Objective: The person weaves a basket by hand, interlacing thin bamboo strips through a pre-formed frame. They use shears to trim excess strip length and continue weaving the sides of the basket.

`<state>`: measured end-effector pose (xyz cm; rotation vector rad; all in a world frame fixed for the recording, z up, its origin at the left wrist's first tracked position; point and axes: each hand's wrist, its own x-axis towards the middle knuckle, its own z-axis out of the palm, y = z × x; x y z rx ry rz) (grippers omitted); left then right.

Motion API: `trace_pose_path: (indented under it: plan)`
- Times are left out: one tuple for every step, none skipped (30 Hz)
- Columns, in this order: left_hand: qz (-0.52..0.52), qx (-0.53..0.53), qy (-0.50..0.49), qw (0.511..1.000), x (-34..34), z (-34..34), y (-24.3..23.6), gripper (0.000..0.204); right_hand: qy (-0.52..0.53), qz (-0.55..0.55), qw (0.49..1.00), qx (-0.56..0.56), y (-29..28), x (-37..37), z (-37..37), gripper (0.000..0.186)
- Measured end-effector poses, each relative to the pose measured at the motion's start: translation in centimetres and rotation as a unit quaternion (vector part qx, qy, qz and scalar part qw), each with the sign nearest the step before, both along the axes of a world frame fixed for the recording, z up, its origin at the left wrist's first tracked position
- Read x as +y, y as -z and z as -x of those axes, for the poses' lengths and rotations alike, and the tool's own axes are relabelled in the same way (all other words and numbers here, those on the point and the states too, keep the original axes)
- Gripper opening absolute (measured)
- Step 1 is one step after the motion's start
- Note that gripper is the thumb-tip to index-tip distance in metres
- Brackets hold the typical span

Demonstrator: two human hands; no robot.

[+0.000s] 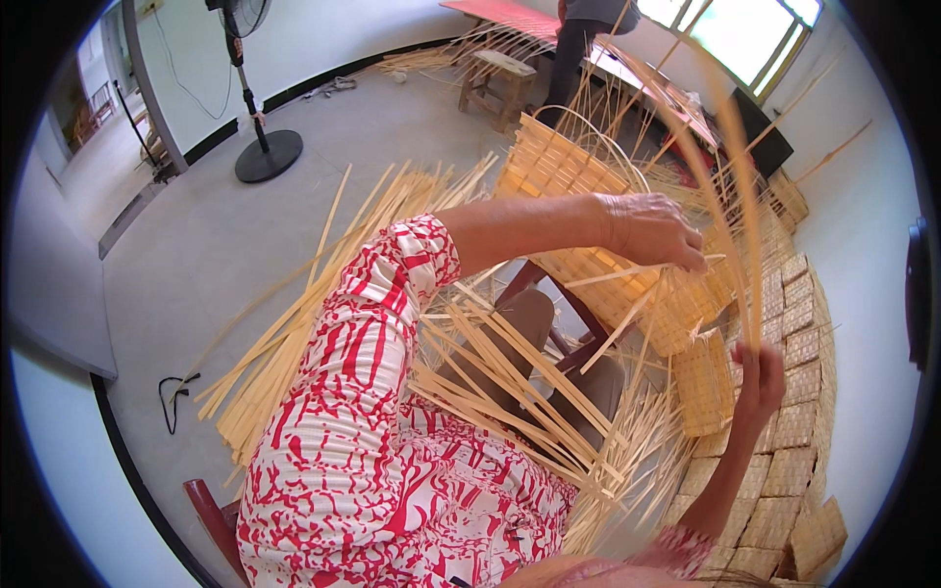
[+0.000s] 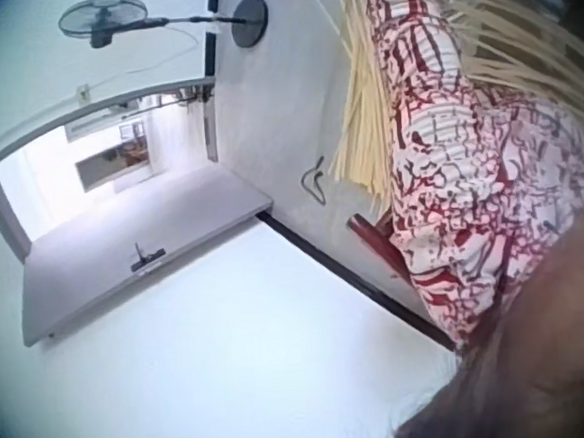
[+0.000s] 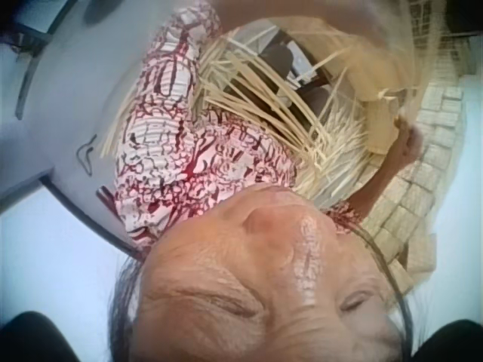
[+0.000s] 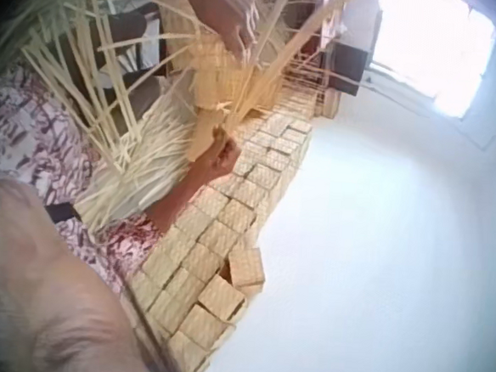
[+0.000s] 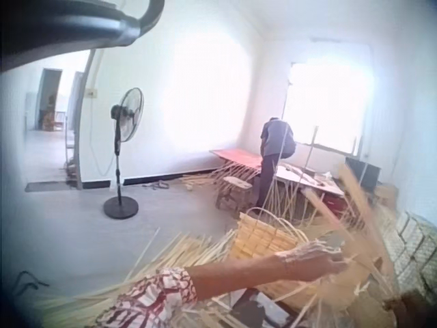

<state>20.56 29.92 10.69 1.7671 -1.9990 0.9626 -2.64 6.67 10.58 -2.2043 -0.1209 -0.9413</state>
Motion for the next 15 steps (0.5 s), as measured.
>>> trace_pose_path:
  plan:
    - [-0.004,-0.008,-0.016,1.0,0.4,0.1,0.2,0.032,-0.039,0.026,0.999,0.004,-1.7,2.1,-2.8,0.011]
    - [-0.003,-0.014,-0.013,1.0,0.3,-0.3,0.7,0.033,-0.023,0.07,0.997,0.03,-2.8,3.6,-5.4,0.011]
    - [-0.022,-0.013,-0.037,0.999,1.1,0.0,1.0,0.033,-0.014,0.109,0.992,0.058,-3.3,4.8,-8.2,0.011]
    - [-0.033,-0.013,-0.05,0.998,1.2,0.7,0.9,0.033,-0.024,0.125,0.991,0.043,-3.8,5.6,-10.4,0.011]
    - [-0.04,-0.012,-0.061,0.997,1.3,1.1,0.6,0.032,-0.032,0.143,0.989,0.028,-4.0,6.2,-12.3,0.012]
    - [0.001,-0.019,-0.022,1.0,0.6,0.6,1.3,0.031,-0.023,0.175,0.984,0.032,-4.2,6.2,-13.8,0.011]
    - [0.009,-0.011,-0.004,1.0,0.1,0.8,1.2,0.03,-0.007,0.211,0.977,0.038,-4.7,5.4,-14.9,0.011]
    - [0.017,-0.003,0.013,1.0,-0.5,1.1,1.0,0.03,0.01,0.246,0.968,0.044,-5.0,4.5,-15.5,0.011]
    - [0.011,0.004,0.016,1.0,-0.1,1.0,1.1,0.029,0.009,0.245,0.969,0.046,-4.5,4.3,-16.4,0.01]
    - [-0.003,0.002,0.006,1.0,0.2,0.9,1.0,0.029,0.009,0.243,0.969,0.048,-4.1,4.0,-17.1,0.009]
    - [-0.016,0.0,-0.003,1.0,0.5,0.9,0.9,0.029,0.01,0.243,0.969,0.051,-3.9,3.8,-17.8,0.008]
    - [-0.026,-0.001,-0.01,1.0,0.6,0.9,0.9,0.029,0.005,0.256,0.966,0.049,-3.6,3.4,-18.1,0.007]
    - [-0.036,-0.002,-0.015,0.999,0.7,0.9,0.8,0.029,0.0,0.269,0.962,0.046,-3.5,3.0,-18.1,0.007]
    - [-0.028,0.0,-0.009,1.0,0.7,1.0,0.6,0.03,-0.003,0.283,0.958,0.045,-3.5,2.6,-18.1,0.007]
    - [-0.019,0.005,0.002,1.0,0.3,1.1,0.6,0.03,0.0,0.283,0.958,0.058,-4.0,2.7,-17.3,0.006]
